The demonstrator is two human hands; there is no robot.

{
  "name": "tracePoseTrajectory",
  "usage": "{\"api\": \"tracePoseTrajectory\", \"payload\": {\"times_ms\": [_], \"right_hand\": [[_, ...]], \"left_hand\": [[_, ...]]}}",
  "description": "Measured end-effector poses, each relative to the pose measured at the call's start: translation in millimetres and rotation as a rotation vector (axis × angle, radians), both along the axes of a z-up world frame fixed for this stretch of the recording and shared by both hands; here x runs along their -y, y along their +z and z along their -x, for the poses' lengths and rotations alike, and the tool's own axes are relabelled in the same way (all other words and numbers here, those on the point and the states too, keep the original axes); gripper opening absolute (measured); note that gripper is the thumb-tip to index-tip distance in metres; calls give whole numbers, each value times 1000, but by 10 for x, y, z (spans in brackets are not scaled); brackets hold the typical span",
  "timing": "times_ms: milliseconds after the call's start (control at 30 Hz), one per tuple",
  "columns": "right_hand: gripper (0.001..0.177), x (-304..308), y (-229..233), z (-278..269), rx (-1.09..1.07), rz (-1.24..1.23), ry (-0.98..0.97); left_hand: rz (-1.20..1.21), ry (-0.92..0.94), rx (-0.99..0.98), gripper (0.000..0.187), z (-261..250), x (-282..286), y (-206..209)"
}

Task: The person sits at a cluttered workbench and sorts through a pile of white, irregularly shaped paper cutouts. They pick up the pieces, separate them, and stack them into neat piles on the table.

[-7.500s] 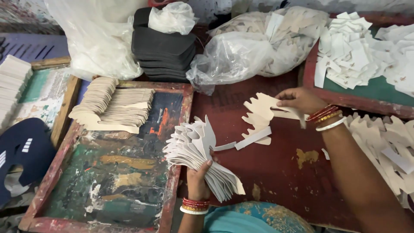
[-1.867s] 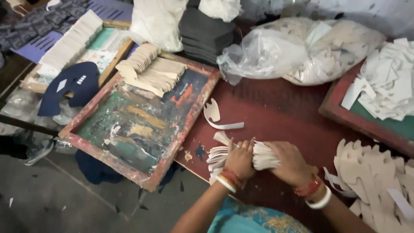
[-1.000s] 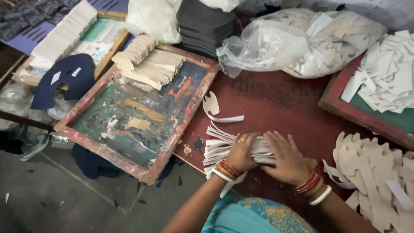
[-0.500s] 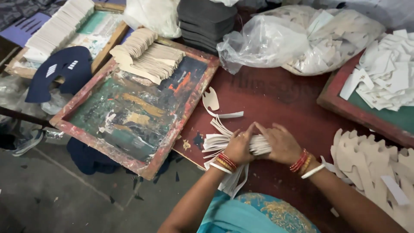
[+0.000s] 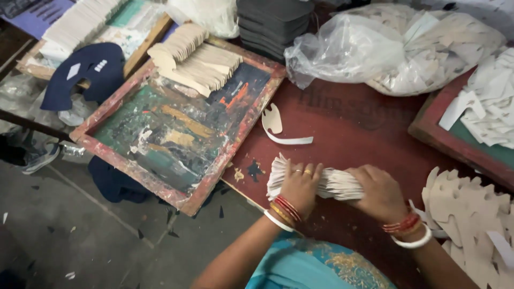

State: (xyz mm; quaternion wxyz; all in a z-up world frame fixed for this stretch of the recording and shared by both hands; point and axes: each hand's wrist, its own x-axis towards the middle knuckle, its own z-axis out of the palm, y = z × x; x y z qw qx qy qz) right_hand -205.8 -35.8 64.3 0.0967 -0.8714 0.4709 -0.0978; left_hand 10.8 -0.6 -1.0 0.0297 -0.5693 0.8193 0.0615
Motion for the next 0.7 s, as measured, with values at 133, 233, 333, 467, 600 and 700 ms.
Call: {"api": "tracePoseTrajectory", "payload": {"times_ms": [133, 233, 333, 467, 600, 700], "right_hand": [[66, 66, -448, 147, 60, -29, 94], [69, 32, -356, 168, 21, -89, 59], [69, 61, -411, 176, -90, -133, 96], [66, 76, -440, 202, -224, -152, 58], [72, 68, -319, 149, -173, -140, 82], [72, 18, -325, 145, -110, -145, 77]], "left_hand": [[122, -3, 18, 94, 57, -205, 21], [-79, -25, -66, 105, 17, -218, 229], [-107, -56, -127, 98, -76, 60, -28], [-105, -43, -104, 94, -83, 219, -113], [-83, -24, -82, 99, -144, -38, -82], [-73, -47, -140, 99, -238, 57, -189]]}}
